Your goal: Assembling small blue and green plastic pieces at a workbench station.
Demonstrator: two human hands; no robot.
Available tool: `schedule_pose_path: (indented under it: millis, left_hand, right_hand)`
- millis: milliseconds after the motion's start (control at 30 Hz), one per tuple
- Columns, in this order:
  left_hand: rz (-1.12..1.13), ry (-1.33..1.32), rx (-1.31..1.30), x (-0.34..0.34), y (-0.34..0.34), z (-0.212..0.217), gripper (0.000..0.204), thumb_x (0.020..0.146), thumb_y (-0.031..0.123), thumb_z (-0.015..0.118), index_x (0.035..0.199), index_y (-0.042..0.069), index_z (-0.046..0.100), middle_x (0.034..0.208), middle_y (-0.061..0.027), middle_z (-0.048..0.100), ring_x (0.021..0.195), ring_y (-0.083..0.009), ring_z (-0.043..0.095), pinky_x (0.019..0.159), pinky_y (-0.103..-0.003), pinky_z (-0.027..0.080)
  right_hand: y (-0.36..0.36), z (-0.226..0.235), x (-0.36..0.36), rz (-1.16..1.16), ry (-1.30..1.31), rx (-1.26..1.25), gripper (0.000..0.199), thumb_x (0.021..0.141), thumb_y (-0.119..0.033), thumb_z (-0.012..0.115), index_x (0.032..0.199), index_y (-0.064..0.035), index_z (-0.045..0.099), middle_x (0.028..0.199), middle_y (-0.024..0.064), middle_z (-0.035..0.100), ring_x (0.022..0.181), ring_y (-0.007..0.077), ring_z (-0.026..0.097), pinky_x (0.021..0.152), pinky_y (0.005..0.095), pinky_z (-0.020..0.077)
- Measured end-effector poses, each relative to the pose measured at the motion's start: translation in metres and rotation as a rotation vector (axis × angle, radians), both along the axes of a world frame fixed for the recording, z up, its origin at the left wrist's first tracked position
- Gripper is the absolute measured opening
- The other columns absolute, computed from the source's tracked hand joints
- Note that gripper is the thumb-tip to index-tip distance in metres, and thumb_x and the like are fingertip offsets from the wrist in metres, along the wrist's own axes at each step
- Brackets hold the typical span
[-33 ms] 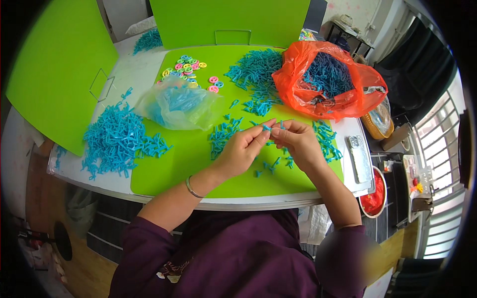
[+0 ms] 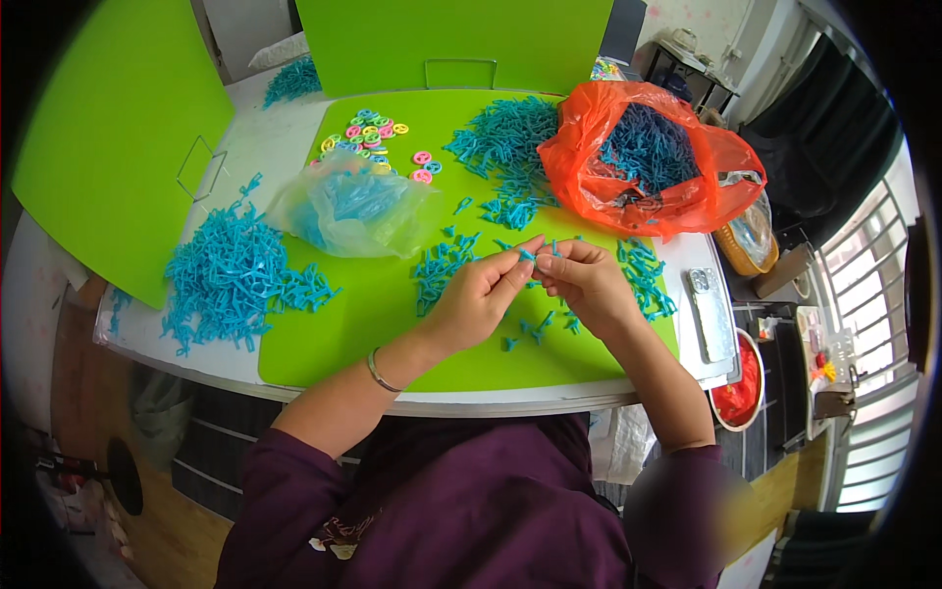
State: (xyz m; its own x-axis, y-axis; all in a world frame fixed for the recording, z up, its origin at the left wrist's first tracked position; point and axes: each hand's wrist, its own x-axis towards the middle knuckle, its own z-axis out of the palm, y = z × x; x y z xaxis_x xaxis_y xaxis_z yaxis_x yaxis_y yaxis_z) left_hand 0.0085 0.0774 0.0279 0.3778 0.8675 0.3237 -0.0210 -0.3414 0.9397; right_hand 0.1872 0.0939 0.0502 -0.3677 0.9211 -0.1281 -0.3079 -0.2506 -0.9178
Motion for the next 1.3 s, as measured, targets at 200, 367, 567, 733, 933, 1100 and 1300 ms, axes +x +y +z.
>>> schedule_pose_path:
  millis: [200, 367, 567, 733, 933, 1100, 1300]
  left_hand:
    - [-0.08, -0.305, -0.365, -0.004, 0.001, 0.007, 0.026, 0.093, 0.022, 0.051, 0.107, 0.002, 0.06, 0.095, -0.0048, 0.061, 0.064, -0.0053, 0.053, 0.058, -0.019, 0.046]
    - [0.112, -0.445, -0.412, -0.01, 0.006, 0.014, 0.025, 0.091, 0.023, 0.055, 0.105, 0.003, 0.059, 0.089, -0.0025, 0.062, 0.076, -0.0111, 0.062, 0.067, -0.024, 0.052]
    - [-0.001, -0.445, -0.434, -0.015, 0.006, 0.015, 0.014, 0.087, 0.012, 0.06, 0.098, 0.003, 0.06, 0.087, -0.0067, 0.064, 0.078, -0.0171, 0.066, 0.064, -0.025, 0.055]
    - [-0.042, -0.382, -0.434, -0.011, 0.005, 0.013, 0.013, 0.083, 0.01, 0.065, 0.091, 0.001, 0.06, 0.084, -0.0071, 0.065, 0.074, -0.0145, 0.065, 0.063, -0.023, 0.055]
    - [-0.089, -0.329, -0.494, -0.01, 0.0, 0.018, 0.016, 0.081, 0.011, 0.068, 0.091, 0.001, 0.06, 0.082, -0.0075, 0.066, 0.072, -0.0115, 0.064, 0.063, -0.022, 0.054]
    - [-0.13, -0.349, -0.514, -0.012, 0.006, 0.009, 0.013, 0.08, 0.007, 0.068, 0.087, 0.005, 0.058, 0.082, -0.0071, 0.065, 0.073, -0.014, 0.065, 0.062, -0.023, 0.054]
    - [-0.181, -0.378, -0.627, -0.01, 0.005, 0.003, 0.014, 0.078, 0.007, 0.071, 0.086, 0.007, 0.059, 0.079, -0.0038, 0.064, 0.073, -0.0125, 0.063, 0.065, -0.023, 0.051]
  right_hand:
    - [0.0, -0.004, -0.005, -0.078, -0.042, 0.157, 0.013, 0.084, -0.011, 0.064, 0.092, -0.0017, 0.064, 0.077, 0.0037, 0.063, 0.068, 0.0106, 0.059, 0.061, 0.0221, 0.0466]
    - [0.004, -0.005, 0.004, -0.071, -0.171, 0.204, 0.022, 0.086, -0.016, 0.062, 0.102, -0.0002, 0.063, 0.077, 0.0033, 0.063, 0.067, 0.0095, 0.059, 0.061, 0.0216, 0.0474]
    - [0.015, -0.006, 0.018, -0.026, -0.232, 0.29, 0.026, 0.088, -0.02, 0.06, 0.105, 0.0002, 0.063, 0.076, 0.0022, 0.062, 0.068, 0.0082, 0.058, 0.062, 0.022, 0.0475]
    - [0.012, -0.002, 0.014, -0.077, -0.21, 0.259, 0.026, 0.089, -0.02, 0.059, 0.105, 0.0001, 0.063, 0.078, 0.0019, 0.061, 0.07, 0.0087, 0.058, 0.065, 0.0235, 0.0477]
    - [0.015, 0.0, 0.019, 0.023, -0.301, 0.365, 0.025, 0.09, -0.016, 0.057, 0.11, -0.0003, 0.059, 0.085, 0.006, 0.064, 0.077, 0.0121, 0.061, 0.071, 0.0256, 0.0512]
    - [0.017, -0.009, 0.022, 0.109, 0.165, 0.044, 0.021, 0.088, -0.008, 0.058, 0.107, 0.0002, 0.059, 0.089, 0.0081, 0.064, 0.079, 0.0151, 0.063, 0.075, 0.0263, 0.0535]
    - [0.012, -0.012, 0.014, 0.091, 0.177, -0.057, 0.013, 0.084, -0.007, 0.06, 0.097, -0.0022, 0.062, 0.093, 0.008, 0.063, 0.081, 0.0165, 0.062, 0.071, 0.0243, 0.0516]
